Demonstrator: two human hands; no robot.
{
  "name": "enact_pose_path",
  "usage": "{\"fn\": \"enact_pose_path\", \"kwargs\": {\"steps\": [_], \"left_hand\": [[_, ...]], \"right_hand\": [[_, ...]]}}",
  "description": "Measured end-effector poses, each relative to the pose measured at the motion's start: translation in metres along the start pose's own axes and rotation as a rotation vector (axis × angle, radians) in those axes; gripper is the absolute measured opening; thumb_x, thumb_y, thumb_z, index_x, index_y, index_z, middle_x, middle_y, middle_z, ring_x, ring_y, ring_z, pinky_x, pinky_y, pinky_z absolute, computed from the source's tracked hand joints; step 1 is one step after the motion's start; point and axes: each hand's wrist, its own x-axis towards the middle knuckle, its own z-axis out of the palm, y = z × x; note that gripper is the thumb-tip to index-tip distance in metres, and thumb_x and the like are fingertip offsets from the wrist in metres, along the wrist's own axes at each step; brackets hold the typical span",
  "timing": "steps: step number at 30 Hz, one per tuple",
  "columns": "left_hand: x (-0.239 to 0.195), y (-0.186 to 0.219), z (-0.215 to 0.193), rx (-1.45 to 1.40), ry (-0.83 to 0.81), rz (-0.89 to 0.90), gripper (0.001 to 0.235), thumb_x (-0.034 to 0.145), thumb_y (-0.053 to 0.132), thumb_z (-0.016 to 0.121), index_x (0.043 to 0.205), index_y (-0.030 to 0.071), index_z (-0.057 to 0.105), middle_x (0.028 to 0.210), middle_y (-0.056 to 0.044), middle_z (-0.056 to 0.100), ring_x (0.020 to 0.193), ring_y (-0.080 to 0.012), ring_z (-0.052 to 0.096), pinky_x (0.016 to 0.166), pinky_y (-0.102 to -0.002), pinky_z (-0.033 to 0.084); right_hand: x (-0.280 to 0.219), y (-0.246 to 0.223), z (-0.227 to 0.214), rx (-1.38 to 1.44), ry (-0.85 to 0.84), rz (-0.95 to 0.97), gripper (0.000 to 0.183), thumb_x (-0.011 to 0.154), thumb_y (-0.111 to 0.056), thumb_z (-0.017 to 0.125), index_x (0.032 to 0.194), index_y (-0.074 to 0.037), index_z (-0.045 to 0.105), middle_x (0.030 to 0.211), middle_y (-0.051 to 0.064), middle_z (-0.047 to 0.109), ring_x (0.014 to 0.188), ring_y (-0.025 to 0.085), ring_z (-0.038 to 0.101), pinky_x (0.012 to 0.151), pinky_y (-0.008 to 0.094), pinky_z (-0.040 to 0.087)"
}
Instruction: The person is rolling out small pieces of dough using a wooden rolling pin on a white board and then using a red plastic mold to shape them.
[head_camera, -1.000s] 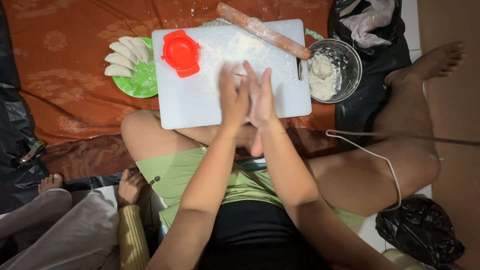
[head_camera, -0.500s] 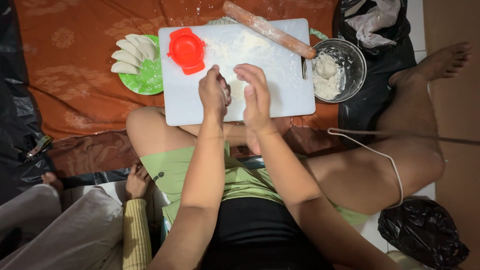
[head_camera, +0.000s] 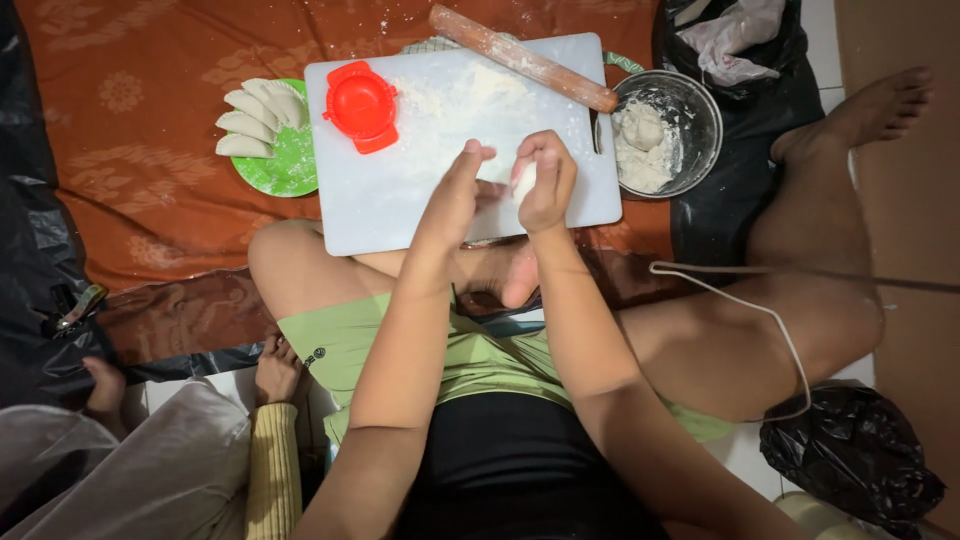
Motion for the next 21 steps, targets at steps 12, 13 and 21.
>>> {"fn": "enact_pose_path", "kwargs": {"steps": [12, 13, 21], "left_hand": [[0.024, -0.018, 0.014, 0.091, 0.335, 0.427, 0.059, 0.106, 0.030, 0.055, 0.153, -0.002, 0.041, 0.162, -0.033, 0.028, 0.151, -0.0493, 0.028, 0.126, -0.061, 0.021], [0.030, -0.025, 0.004, 0.091, 0.333, 0.425, 0.059, 0.106, 0.030, 0.055, 0.153, -0.002, 0.041, 0.162, -0.033, 0.028, 0.151, -0.0493, 0.028, 0.126, -0.061, 0.021], [0.036, -0.024, -0.026, -0.301, 0.591, 0.428, 0.026, 0.100, 0.029, 0.053, 0.087, 0.011, 0.067, 0.044, -0.009, 0.046, 0.031, -0.0154, 0.044, 0.030, -0.024, 0.026]], "right_hand": [[-0.018, -0.048, 0.056, 0.477, 0.149, 0.637, 0.067, 0.103, -0.073, 0.033, 0.143, -0.020, 0.041, 0.105, -0.004, 0.064, 0.094, 0.006, 0.057, 0.083, 0.021, 0.041], [-0.022, -0.049, 0.053, 0.476, 0.151, 0.638, 0.067, 0.103, -0.073, 0.033, 0.143, -0.020, 0.041, 0.105, -0.004, 0.064, 0.094, 0.006, 0.057, 0.083, 0.021, 0.041], [-0.017, -0.057, 0.041, 0.104, 0.030, 0.192, 0.050, 0.110, -0.042, 0.034, 0.118, -0.004, 0.066, 0.079, 0.009, 0.071, 0.076, 0.016, 0.066, 0.076, 0.027, 0.055]]}}
